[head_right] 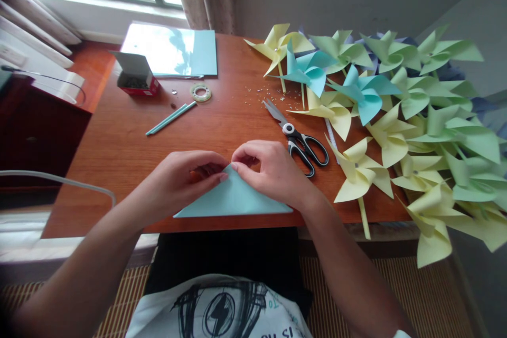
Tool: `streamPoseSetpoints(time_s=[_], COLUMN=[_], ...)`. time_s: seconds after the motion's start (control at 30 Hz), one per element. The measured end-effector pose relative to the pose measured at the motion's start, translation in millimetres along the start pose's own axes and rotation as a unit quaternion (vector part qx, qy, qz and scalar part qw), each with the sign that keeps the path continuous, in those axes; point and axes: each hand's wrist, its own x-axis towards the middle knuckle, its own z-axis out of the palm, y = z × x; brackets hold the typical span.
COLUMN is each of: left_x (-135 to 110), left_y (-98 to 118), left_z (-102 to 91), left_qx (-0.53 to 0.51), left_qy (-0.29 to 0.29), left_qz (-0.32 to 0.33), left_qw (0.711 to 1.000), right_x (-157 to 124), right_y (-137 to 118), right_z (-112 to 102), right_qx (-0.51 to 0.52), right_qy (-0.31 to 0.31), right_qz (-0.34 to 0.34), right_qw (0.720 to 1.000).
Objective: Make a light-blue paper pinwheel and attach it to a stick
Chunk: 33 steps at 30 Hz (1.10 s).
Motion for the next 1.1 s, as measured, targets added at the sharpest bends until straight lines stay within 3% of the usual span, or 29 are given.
streamPoseSetpoints(time_s=[0.07, 0.13, 0.27, 0.47, 1.1], left_x=[-5, -14, -32, -41, -43], left_y=[12, 27, 42, 26, 19], left_z=[-5.5, -4.0, 20.6, 51.8, 66.7], left_qx=[0.157, 0.287, 0.386, 0.420, 0.415], left_qy=[0.058, 0.113, 0.112, 0.067, 0.043], left_qz=[0.026, 0.046, 0.118, 0.088, 0.069], left_qw=[0.986, 0.950, 0.908, 0.901, 0.906], right_x=[12, 26, 48, 53, 51], right_y=[3, 8, 21, 32, 32], right_z=[0, 1, 6, 12, 17], right_qx=[-0.016, -0.024, -0.069, -0.092, -0.135], right_qy=[0.038, 0.067, 0.077, 0.081, 0.086], right_qz=[0.010, 0.026, 0.049, 0.023, 0.013], right_qw=[0.999, 0.997, 0.993, 0.992, 0.987])
